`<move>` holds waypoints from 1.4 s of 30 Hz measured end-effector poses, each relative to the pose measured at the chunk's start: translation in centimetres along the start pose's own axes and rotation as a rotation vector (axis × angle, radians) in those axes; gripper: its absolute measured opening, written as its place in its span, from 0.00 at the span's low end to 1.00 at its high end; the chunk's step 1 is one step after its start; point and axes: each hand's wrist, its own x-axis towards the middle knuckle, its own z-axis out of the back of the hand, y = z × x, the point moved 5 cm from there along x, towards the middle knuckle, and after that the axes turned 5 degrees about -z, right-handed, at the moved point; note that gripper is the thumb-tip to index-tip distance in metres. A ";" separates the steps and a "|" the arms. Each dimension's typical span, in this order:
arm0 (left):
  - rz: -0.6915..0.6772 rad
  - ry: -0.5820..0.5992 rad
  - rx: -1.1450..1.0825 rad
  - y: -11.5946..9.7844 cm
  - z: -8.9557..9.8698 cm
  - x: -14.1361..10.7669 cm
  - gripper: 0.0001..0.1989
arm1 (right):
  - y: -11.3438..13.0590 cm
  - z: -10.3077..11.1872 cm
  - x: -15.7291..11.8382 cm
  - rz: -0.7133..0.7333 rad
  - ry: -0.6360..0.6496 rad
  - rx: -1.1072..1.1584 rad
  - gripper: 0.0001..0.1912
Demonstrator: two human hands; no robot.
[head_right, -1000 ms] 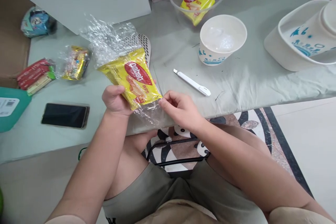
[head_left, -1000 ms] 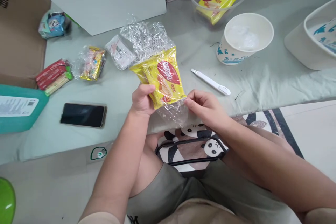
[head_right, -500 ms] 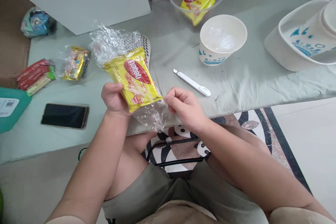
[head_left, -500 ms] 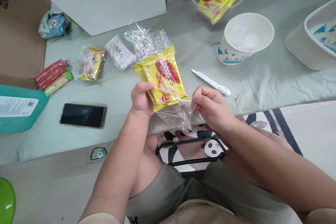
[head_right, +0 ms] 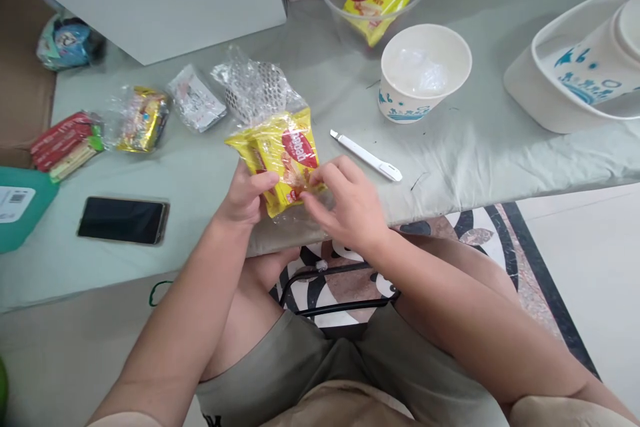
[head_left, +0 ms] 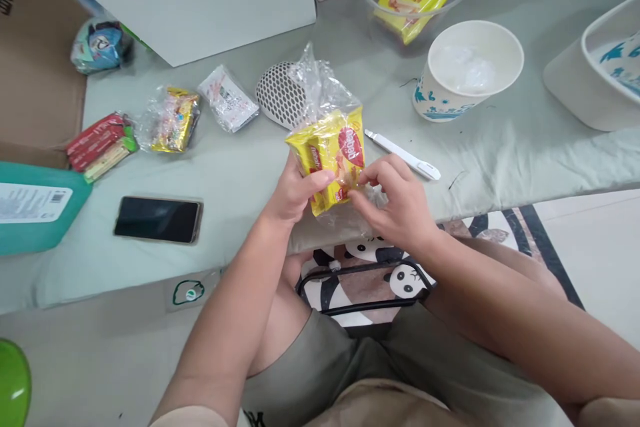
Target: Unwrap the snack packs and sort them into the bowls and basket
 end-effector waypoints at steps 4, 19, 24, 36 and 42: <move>0.068 -0.053 0.013 -0.7 -0.8 -0.4 0.27 | -0.4 0.7 0.6 -0.239 0.029 0.158 0.07; 0.195 -0.231 -0.183 -2.9 0.3 0.4 0.22 | -4.5 0.9 0.6 -0.784 -0.012 0.638 0.09; 0.231 -0.219 -0.168 -2.4 0.7 0.3 0.21 | -3.6 2.4 1.0 -0.560 -0.081 0.386 0.08; 0.445 0.178 -0.123 -0.9 -1.1 -1.8 0.19 | -2.8 2.5 1.8 -0.473 0.032 0.254 0.10; 0.505 0.061 -0.165 -1.5 -0.1 -1.4 0.23 | -4.2 3.0 1.9 -0.599 -0.085 0.475 0.10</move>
